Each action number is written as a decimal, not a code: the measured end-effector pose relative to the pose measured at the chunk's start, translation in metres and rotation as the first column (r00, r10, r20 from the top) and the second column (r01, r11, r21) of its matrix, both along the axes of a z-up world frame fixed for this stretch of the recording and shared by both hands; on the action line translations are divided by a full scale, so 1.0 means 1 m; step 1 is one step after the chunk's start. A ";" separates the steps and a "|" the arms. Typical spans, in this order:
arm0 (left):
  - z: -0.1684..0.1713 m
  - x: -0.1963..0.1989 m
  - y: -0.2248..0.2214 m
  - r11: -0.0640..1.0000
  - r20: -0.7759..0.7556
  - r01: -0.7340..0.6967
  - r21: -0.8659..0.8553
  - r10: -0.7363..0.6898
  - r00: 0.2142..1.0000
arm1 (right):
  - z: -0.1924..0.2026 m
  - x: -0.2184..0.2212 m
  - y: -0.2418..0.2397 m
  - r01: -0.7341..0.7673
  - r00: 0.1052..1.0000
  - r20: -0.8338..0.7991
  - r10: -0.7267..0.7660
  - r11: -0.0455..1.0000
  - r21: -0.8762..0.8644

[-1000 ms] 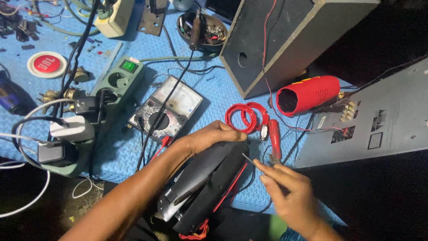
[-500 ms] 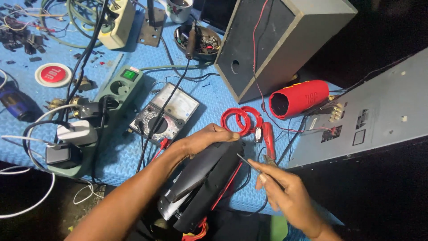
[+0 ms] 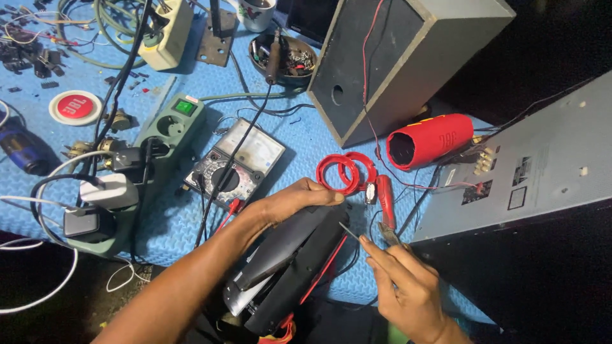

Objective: Reassembling a portable Bluetooth speaker by connecting internal components and screwing the housing together.

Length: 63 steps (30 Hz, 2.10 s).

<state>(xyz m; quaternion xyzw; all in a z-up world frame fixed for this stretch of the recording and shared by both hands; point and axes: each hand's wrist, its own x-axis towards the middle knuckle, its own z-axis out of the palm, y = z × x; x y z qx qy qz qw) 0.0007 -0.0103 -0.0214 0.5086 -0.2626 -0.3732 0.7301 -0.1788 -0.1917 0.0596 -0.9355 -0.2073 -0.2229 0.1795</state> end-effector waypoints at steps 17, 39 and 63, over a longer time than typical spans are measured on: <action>-0.016 0.004 -0.004 0.999 -0.005 -0.016 -0.046 0.016 1.000 | -0.002 0.005 -0.021 0.301 0.815 -0.579 -0.024 0.871 0.387; -0.009 -0.004 -0.001 0.997 0.018 -0.048 -0.068 0.049 0.999 | 0.025 0.005 -0.003 0.251 0.881 -0.464 -0.089 0.921 0.299; -0.017 -0.001 -0.006 0.993 0.011 -0.061 -0.101 0.062 0.998 | 0.018 0.008 -0.010 0.229 0.893 -0.449 -0.022 0.881 0.413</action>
